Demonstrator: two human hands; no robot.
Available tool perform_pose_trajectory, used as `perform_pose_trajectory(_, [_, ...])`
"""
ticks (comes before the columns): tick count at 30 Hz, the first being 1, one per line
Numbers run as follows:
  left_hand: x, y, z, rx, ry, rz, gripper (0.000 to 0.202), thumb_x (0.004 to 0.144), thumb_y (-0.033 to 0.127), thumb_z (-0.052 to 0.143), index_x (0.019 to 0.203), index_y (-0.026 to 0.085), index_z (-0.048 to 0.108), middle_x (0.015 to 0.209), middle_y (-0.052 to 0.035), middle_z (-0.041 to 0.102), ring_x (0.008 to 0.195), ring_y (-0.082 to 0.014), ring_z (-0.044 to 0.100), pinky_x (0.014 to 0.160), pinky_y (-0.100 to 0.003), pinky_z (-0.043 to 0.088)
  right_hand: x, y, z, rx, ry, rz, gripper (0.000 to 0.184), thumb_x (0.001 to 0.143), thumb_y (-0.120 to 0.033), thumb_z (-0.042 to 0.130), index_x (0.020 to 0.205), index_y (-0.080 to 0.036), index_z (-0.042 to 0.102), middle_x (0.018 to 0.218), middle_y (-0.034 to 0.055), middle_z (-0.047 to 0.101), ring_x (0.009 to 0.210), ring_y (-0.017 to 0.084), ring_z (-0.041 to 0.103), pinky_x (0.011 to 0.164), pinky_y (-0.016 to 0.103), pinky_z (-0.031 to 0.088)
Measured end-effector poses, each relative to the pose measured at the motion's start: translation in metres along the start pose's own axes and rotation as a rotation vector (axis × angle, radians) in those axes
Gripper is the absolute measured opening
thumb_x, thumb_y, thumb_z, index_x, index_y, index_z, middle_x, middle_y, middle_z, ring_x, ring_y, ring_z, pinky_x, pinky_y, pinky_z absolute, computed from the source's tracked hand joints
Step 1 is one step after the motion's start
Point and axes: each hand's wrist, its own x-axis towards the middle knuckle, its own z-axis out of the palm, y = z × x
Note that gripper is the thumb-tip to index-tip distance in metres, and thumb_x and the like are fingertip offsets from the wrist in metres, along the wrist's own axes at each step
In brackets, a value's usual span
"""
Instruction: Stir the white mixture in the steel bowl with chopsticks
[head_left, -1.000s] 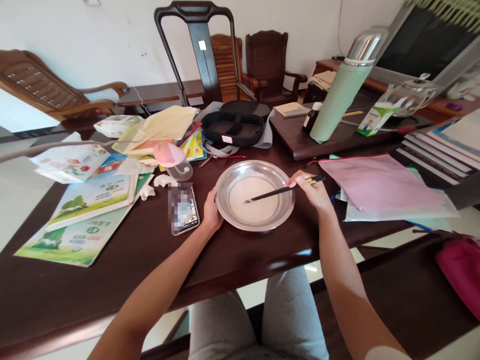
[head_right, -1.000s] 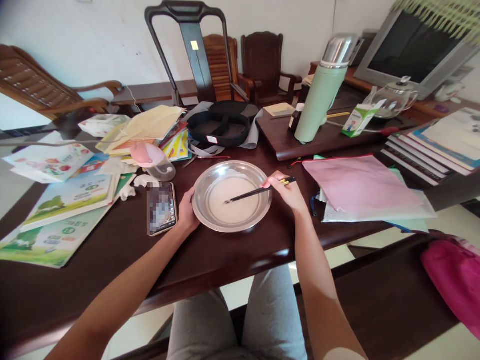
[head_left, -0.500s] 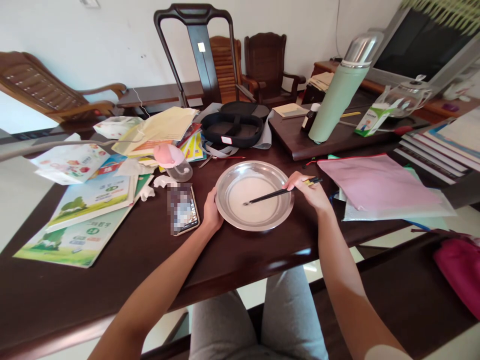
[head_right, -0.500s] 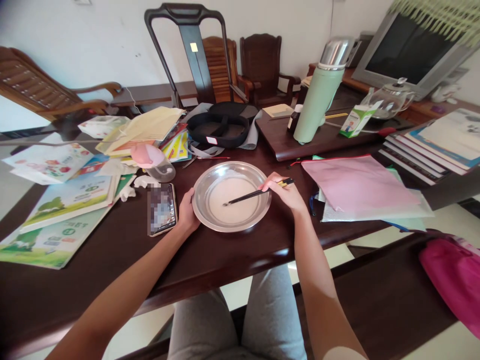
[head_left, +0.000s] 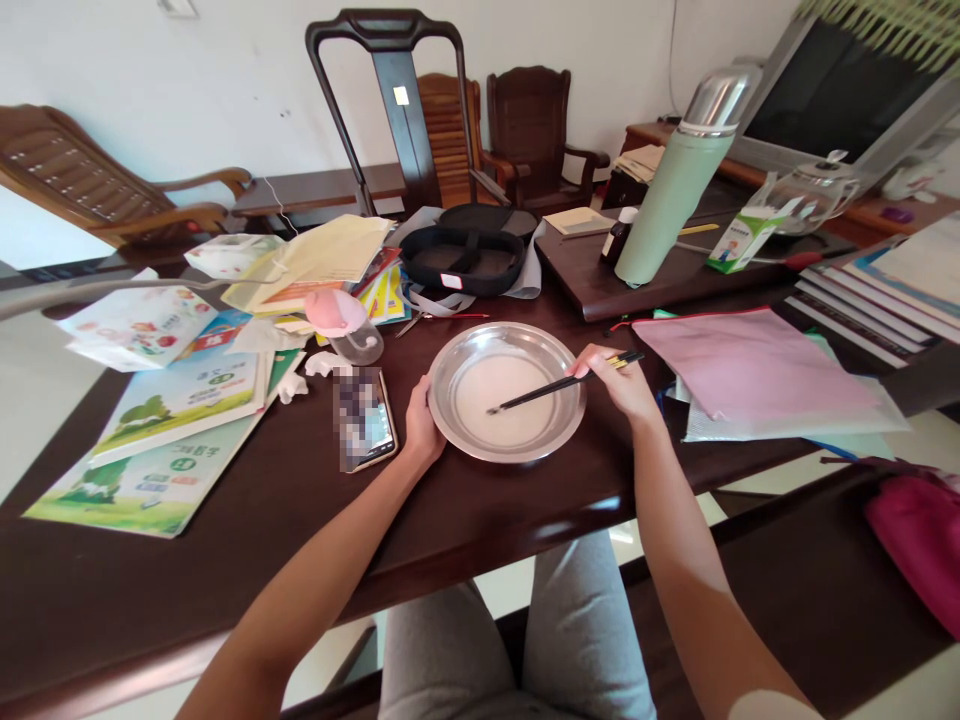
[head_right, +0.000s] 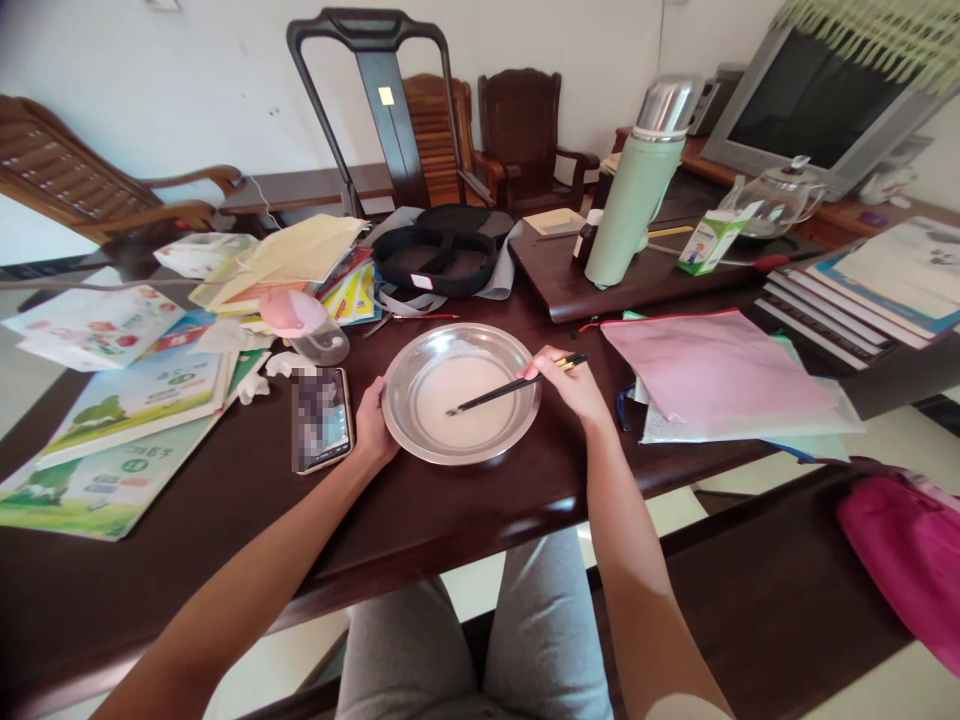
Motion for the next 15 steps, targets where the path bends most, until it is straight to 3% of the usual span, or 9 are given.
perform_pose_trajectory(2, [-0.0002, 0.0013, 0.0012, 0.003, -0.012, 0.009, 0.037, 0.073, 0.055, 0.089, 0.073, 0.024, 0.071, 0.077, -0.0002, 0.077, 0.099, -0.0282, 0.077, 0.093, -0.036, 0.060, 0.0004, -0.0002, -0.0008, -0.020, 0.041, 0.000, 0.058, 0.086, -0.081, 0.078, 0.067, -0.027, 0.079, 0.072, 0.0036, 0.080, 0.076, 0.026, 0.080, 0.080, 0.041, 0.064])
perform_pose_trajectory(6, [-0.0009, 0.0044, 0.0032, 0.008, -0.082, 0.044, 0.036, 0.073, 0.054, 0.089, 0.071, 0.024, 0.068, 0.077, -0.0018, 0.077, 0.112, -0.0334, 0.077, 0.098, -0.039, 0.061, 0.0029, 0.0054, -0.0070, 0.007, 0.256, -0.021, 0.062, 0.089, -0.081, 0.076, 0.059, -0.027, 0.071, 0.060, 0.0015, 0.072, 0.063, 0.023, 0.074, 0.077, 0.041, 0.063])
perform_pose_trajectory(8, [-0.0011, 0.0056, 0.0028, 0.018, -0.135, 0.079, 0.035, 0.071, 0.053, 0.090, 0.073, 0.025, 0.070, 0.083, -0.0024, 0.081, 0.117, -0.0348, 0.077, 0.102, -0.041, 0.061, 0.0032, 0.0074, -0.0083, 0.039, 0.287, -0.020, 0.064, 0.089, -0.081, 0.075, 0.057, -0.027, 0.068, 0.056, 0.0008, 0.069, 0.059, 0.023, 0.072, 0.074, 0.040, 0.063])
perform_pose_trajectory(10, [-0.0009, 0.0062, 0.0011, 0.046, -0.196, 0.105, 0.035, 0.069, 0.052, 0.091, 0.083, 0.024, 0.077, 0.095, -0.0031, 0.085, 0.120, -0.0349, 0.076, 0.105, -0.041, 0.060, 0.0023, 0.0068, -0.0065, 0.045, 0.216, -0.006, 0.063, 0.089, -0.081, 0.076, 0.057, -0.027, 0.068, 0.058, 0.0016, 0.071, 0.060, 0.023, 0.073, 0.073, 0.040, 0.063])
perform_pose_trajectory(13, [0.0007, 0.0060, -0.0027, 0.109, -0.251, 0.096, 0.050, 0.067, 0.050, 0.093, 0.107, 0.022, 0.083, 0.114, -0.0060, 0.087, 0.122, -0.0348, 0.077, 0.108, -0.042, 0.059, 0.0005, 0.0029, -0.0010, 0.011, 0.055, 0.010, 0.061, 0.087, -0.081, 0.077, 0.061, -0.026, 0.074, 0.067, 0.0039, 0.078, 0.068, 0.024, 0.077, 0.075, 0.040, 0.064])
perform_pose_trajectory(15, [0.0023, 0.0053, -0.0049, 0.141, -0.250, 0.086, 0.058, 0.065, 0.048, 0.094, 0.115, 0.021, 0.083, 0.119, -0.0079, 0.087, 0.121, -0.0352, 0.077, 0.108, -0.043, 0.058, 0.0005, 0.0013, 0.0008, -0.013, 0.030, 0.005, 0.060, 0.087, -0.082, 0.077, 0.065, -0.026, 0.077, 0.072, 0.0045, 0.080, 0.072, 0.025, 0.079, 0.079, 0.041, 0.065])
